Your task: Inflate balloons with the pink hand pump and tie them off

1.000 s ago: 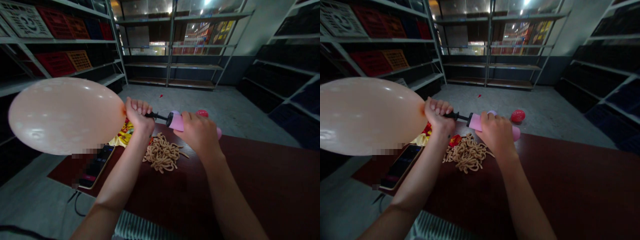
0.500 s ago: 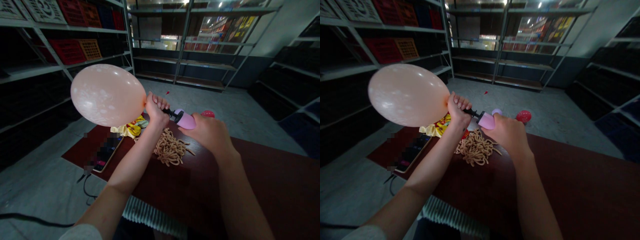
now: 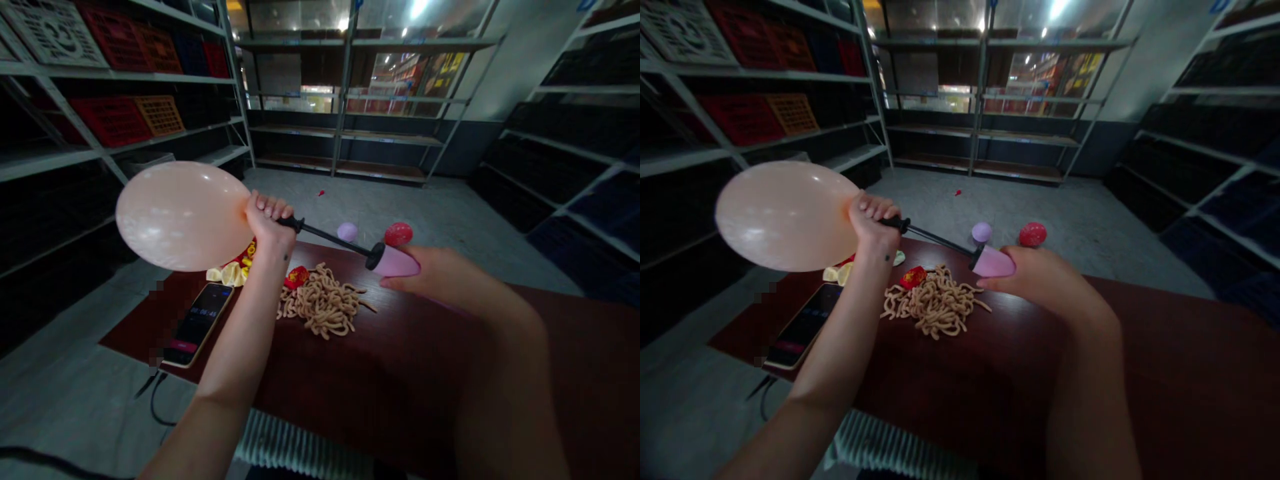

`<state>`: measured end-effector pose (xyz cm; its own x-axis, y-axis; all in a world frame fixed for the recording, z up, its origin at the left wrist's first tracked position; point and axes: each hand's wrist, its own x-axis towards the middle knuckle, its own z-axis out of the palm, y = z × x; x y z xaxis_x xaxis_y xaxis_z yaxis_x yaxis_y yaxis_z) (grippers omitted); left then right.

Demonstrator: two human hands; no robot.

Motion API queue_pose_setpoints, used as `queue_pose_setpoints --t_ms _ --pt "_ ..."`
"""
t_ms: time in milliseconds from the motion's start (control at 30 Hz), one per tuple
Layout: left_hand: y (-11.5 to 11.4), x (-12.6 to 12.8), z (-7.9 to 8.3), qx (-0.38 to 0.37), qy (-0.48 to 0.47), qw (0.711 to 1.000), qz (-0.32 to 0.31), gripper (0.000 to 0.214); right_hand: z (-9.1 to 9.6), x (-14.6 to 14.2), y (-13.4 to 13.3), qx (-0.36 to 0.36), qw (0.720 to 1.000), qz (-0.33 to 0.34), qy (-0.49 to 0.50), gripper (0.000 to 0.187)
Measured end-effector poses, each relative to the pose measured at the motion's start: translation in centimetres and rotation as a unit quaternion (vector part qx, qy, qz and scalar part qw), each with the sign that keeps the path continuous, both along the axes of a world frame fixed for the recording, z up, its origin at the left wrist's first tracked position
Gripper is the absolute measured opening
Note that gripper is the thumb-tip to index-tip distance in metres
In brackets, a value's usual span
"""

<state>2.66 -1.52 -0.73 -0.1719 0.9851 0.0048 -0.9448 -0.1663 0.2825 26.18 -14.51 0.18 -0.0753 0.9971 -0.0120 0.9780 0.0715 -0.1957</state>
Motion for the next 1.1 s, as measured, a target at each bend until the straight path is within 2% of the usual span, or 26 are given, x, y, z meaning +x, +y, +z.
queue_pose_setpoints --t_ms 167,300,400,600,700,933,1100 --pt "0.1 -0.3 0.0 0.028 0.038 0.998 0.035 0.049 0.7 -1.9 -0.4 0.099 0.984 -0.054 -0.136 0.049" --pt "-0.1 0.3 -0.1 0.022 0.042 0.998 0.035 0.050 0.6 -3.4 -0.3 0.167 0.962 -0.046 -0.210 0.040" --pt "-0.9 1.6 0.0 0.017 0.037 0.999 0.022 0.051 0.3 -4.8 0.1 0.186 0.954 -0.034 -0.234 0.038" --pt "-3.1 5.3 -0.8 0.011 0.082 0.996 -0.031 0.054 -0.6 -6.6 0.7 0.187 0.960 -0.016 -0.207 0.036" --pt "-3.4 6.1 -1.3 0.002 0.084 0.996 -0.039 0.055 -1.0 -6.6 0.9 0.180 0.964 -0.015 -0.197 0.036" --pt "-2.5 4.8 -0.6 0.010 0.073 0.996 -0.053 0.053 -1.3 -6.3 1.0 0.204 0.969 -0.005 -0.137 0.042" --pt "-2.2 3.6 0.0 0.024 0.094 0.994 -0.047 0.054 -1.2 -5.2 1.0 0.163 0.981 0.004 -0.103 0.049"
